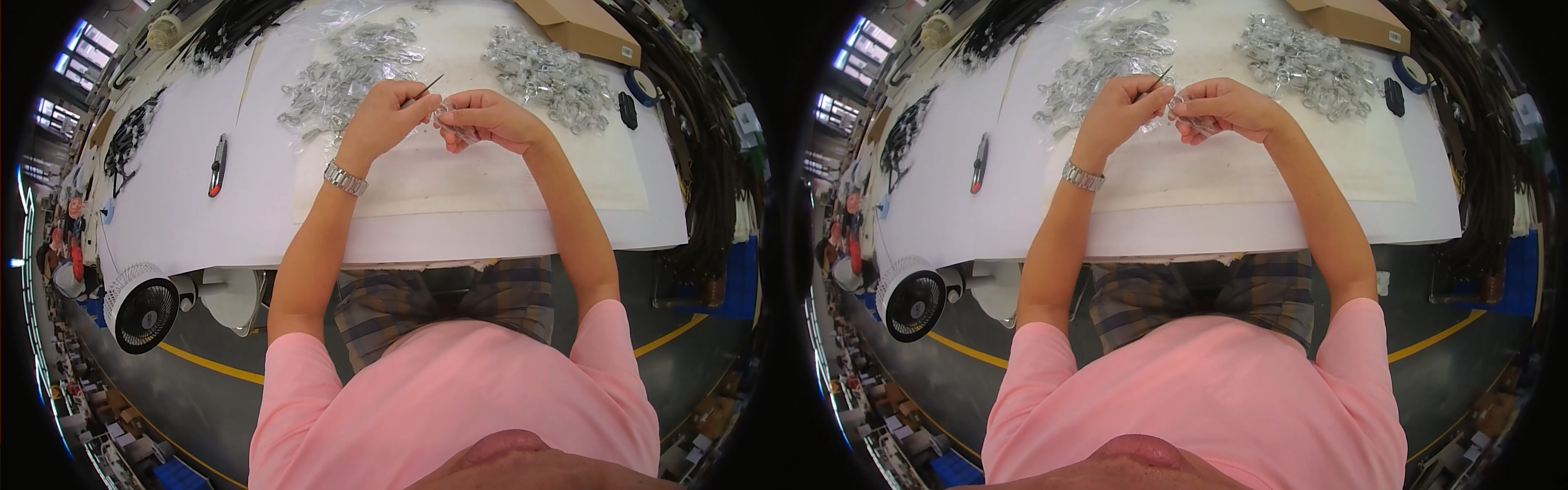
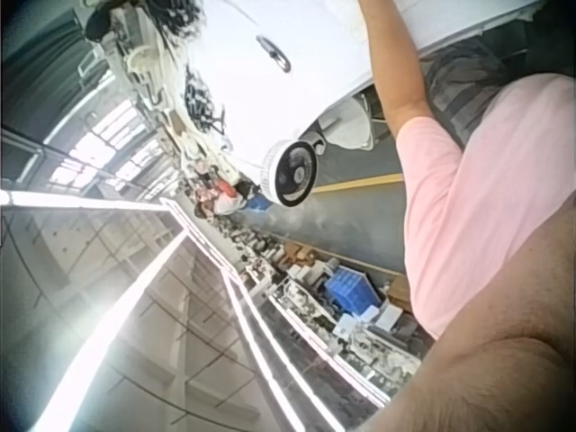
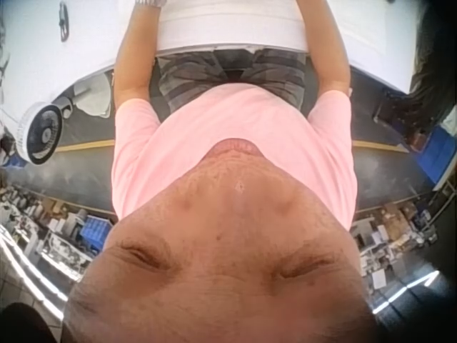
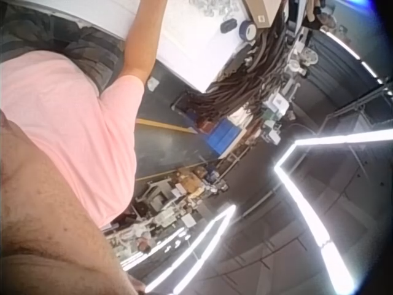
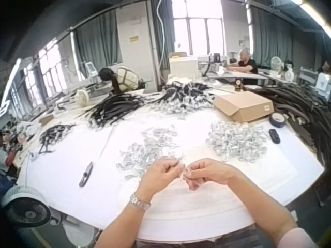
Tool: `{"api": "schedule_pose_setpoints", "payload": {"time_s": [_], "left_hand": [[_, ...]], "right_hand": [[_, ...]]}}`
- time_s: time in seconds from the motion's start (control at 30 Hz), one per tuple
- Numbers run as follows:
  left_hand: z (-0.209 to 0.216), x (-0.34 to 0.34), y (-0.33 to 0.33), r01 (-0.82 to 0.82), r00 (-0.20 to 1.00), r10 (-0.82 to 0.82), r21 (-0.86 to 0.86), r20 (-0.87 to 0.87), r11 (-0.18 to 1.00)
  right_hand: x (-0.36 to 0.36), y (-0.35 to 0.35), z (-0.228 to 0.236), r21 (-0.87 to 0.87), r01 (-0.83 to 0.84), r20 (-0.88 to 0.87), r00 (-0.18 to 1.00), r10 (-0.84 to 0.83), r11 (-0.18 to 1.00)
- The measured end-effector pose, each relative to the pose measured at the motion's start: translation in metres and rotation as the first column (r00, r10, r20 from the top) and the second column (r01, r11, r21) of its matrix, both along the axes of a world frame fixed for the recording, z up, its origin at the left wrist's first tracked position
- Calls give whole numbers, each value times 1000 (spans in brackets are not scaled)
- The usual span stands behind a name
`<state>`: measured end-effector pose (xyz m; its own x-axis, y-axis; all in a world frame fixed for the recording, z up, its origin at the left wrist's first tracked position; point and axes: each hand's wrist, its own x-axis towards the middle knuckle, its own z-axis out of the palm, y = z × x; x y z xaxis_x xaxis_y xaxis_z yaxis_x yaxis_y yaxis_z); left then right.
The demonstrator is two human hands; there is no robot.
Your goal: The recorder is attaching small metal clasps or hooks to a thin chain or wire using a metal pick for alignment.
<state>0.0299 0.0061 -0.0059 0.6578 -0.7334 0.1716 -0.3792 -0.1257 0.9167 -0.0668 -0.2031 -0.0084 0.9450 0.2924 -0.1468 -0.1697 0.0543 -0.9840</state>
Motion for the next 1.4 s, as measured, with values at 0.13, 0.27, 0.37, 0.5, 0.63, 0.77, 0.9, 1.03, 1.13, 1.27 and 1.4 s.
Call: {"api": "schedule_pose_setpoints", "payload": {"time_s": [0.13,0.27,0.37,0.5,0.63,0.77,0.9,1.03,1.13,1.27,1.4], "left_hand": [[-1,-8,-4,-59,896,47,13,442,998],[-1,-18,-11,-168,936,199,-129,292,977],[-2,-13,-5,-257,942,275,-112,193,960],[5,-22,-10,-177,979,172,38,107,983],[-14,-26,-20,-31,976,8,-101,-216,994],[-18,-16,-15,33,865,-133,-210,-484,977],[-20,-13,-11,80,828,-185,-215,-529,973],[-19,-12,-11,87,851,-175,-194,-495,977],[-16,-12,-7,49,880,-122,-169,-459,984],[-9,-14,-3,10,907,-65,-134,-416,991],[-3,-18,-5,-62,903,-7,-146,-430,987]], "right_hand": [[0,-1,-1,9,6,-43,999,-6,1000],[3,-6,-10,-19,64,-15,998,-64,998],[3,10,-5,112,391,20,918,-395,914],[6,5,-12,297,461,84,860,-504,836],[14,16,-28,269,322,44,937,-346,907],[12,21,-23,344,304,-21,949,-316,889],[6,22,-14,328,357,-10,927,-375,874],[8,21,-20,365,385,-4,911,-412,848],[6,19,-21,249,440,20,888,-459,863],[5,17,-17,288,492,36,852,-523,822],[5,16,-17,349,556,-74,819,-569,755]]}}
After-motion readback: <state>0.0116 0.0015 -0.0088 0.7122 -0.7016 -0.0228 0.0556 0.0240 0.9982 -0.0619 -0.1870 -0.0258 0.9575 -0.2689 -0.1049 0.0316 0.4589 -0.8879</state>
